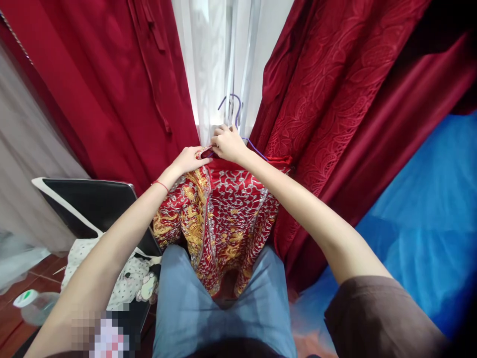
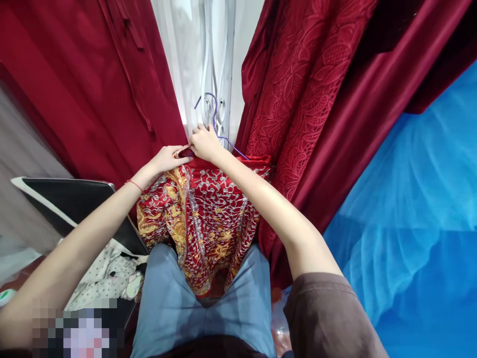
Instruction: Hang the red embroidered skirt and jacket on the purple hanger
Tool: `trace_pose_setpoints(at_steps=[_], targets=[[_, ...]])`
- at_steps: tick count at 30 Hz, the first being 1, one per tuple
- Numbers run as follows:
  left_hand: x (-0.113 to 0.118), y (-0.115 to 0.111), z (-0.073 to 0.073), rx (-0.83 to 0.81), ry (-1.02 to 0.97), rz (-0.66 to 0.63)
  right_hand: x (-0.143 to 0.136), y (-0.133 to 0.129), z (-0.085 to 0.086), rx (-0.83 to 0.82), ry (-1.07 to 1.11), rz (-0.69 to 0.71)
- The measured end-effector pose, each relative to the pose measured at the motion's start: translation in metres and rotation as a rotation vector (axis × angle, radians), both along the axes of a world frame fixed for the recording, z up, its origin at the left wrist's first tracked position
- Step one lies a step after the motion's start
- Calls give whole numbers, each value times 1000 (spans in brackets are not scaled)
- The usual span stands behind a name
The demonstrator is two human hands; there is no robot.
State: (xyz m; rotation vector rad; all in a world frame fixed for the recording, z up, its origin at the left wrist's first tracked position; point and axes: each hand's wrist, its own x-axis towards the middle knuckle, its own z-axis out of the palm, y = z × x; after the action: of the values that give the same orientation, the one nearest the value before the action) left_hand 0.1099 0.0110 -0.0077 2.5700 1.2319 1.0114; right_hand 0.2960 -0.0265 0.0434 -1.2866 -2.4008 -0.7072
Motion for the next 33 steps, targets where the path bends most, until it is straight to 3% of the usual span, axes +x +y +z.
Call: trace_pose_setpoints(at_steps=[3, 6, 8, 10, 12, 14, 18, 21, 26, 30, 33], targets=[[1, 1, 0, -69, -25, -20, 26, -8, -8, 69, 149, 49], [2, -4, -2, -99, -50, 4, 60, -8, -22, 76, 473, -98], [3, -10, 0, -136, -54, 24, 80, -5, -30, -139, 726, -233], [3, -17, 3, -188, -75, 59, 93, -1, -32, -492, 898, -288], [2, -21, 6, -222, -122, 112, 99, -1, -28, -780, 956, -261], [0, -21, 8, -207, -171, 174, 98, -6, -20, -908, 940, -214], [-3, -7, 17, -44, -296, 272, 90, -26, -4, -916, 808, -106], [-2, 4, 32, 24, -371, 267, 81, -38, 1, -890, 741, -21], [5, 1, 55, -189, -234, 138, 72, -27, -9, -817, 833, 50], [10, -4, 52, -340, -191, 148, 81, -11, -19, -805, 975, 94], [15, -2, 43, -408, -227, 114, 89, -9, -21, -866, 869, 73]])
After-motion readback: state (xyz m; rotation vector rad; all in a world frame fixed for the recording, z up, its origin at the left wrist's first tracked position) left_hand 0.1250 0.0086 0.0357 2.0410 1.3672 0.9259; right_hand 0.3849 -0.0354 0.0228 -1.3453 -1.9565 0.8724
